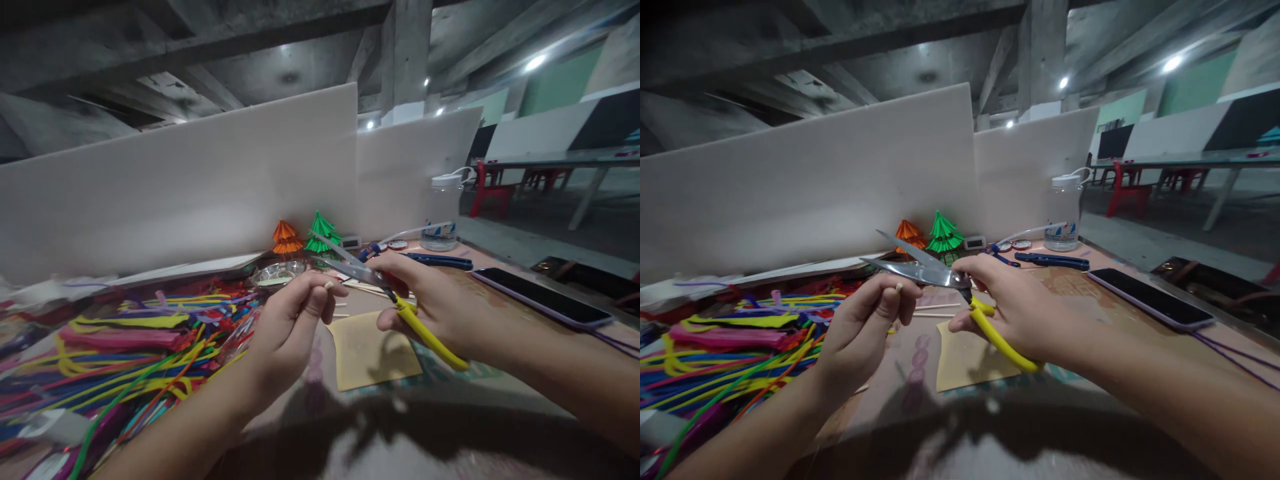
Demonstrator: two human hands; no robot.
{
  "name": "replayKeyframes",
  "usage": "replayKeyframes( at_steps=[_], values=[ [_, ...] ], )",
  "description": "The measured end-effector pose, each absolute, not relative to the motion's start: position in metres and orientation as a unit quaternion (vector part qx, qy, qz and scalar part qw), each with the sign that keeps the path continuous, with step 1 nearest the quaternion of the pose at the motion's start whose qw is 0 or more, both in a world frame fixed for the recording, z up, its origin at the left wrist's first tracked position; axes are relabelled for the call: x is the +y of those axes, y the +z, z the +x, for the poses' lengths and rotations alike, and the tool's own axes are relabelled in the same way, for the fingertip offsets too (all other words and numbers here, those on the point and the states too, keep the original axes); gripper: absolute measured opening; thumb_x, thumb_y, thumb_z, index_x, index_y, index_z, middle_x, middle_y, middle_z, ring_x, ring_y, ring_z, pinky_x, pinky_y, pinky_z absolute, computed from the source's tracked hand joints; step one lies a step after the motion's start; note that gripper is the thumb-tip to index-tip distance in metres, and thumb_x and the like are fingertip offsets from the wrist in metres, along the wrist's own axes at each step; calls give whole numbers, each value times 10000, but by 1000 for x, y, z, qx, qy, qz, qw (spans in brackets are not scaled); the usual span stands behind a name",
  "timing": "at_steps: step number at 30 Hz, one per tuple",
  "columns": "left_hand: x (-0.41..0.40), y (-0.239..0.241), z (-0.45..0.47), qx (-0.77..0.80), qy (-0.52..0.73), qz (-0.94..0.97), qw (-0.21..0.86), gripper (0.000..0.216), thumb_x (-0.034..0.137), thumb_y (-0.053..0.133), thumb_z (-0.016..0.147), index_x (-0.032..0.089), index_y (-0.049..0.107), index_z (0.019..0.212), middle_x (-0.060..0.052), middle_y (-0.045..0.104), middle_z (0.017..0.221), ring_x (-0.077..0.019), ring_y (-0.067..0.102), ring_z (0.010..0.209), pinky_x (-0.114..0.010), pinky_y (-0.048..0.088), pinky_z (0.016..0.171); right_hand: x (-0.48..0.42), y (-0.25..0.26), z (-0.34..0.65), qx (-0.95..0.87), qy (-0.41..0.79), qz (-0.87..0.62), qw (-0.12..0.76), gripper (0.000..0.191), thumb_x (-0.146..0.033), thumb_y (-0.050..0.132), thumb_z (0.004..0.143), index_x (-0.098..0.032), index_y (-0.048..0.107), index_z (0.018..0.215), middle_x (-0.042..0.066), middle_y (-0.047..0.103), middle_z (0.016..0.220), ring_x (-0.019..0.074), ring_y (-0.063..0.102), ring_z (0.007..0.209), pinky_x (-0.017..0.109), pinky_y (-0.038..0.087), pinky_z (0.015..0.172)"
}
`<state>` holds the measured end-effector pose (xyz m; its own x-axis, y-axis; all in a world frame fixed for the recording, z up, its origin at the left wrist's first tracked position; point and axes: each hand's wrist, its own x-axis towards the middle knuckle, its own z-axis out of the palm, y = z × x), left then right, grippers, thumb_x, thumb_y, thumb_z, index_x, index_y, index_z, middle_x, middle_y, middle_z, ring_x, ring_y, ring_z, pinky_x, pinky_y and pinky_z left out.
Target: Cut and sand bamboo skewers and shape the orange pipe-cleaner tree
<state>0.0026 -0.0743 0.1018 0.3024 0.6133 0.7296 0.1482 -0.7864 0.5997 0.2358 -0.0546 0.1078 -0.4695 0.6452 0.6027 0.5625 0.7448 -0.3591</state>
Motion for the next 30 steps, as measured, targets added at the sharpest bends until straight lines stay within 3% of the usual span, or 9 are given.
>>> replayKeyframes(
  at_steps=[8, 14, 21, 26, 30],
  values=[
    [-69, 98, 2, 235, 541, 786, 183, 193, 261, 448, 1055, 227, 616, 967, 35, 562, 742, -99, 509, 691, -234, 395, 664, -57, 109, 233, -877, 38, -336, 341, 580, -601, 688, 841, -230, 584, 1274, 84, 643, 1109, 245, 595, 978, 357, 472, 820],
    [-68, 101, -1, 248, 495, 823, 126, 301, 134, 430, 1025, 192, 573, 767, 14, 612, 824, -109, 533, 768, -244, 402, 711, -61, 109, 232, -888, -22, -319, 330, 545, -604, 672, 856, -223, 591, 1237, 82, 647, 1068, 237, 590, 949, 335, 461, 773],
    [-70, 105, -4, 253, 464, 844, 88, 291, 49, 442, 956, 189, 586, 745, 0, 618, 851, -127, 556, 806, -258, 416, 735, -58, 107, 236, -895, -87, -280, 336, 520, -598, 618, 898, -238, 566, 1269, 70, 639, 1020, 222, 589, 873, 331, 450, 738],
    [-71, 104, -5, 268, 461, 840, 100, 303, 126, 439, 1002, 188, 569, 735, -6, 610, 833, -131, 562, 789, -259, 410, 701, -57, 105, 239, -895, -95, -280, 334, 480, -536, 668, 887, -249, 585, 1263, 63, 674, 1036, 218, 610, 869, 319, 448, 731],
    [-70, 99, -3, 264, 488, 819, 147, 273, 228, 424, 1050, 204, 568, 819, 23, 574, 741, -107, 518, 673, -247, 403, 653, -58, 104, 237, -891, -39, -284, 352, 447, -510, 687, 884, -231, 621, 1227, 30, 675, 889, 179, 599, 775, 278, 439, 675]
  ],
)
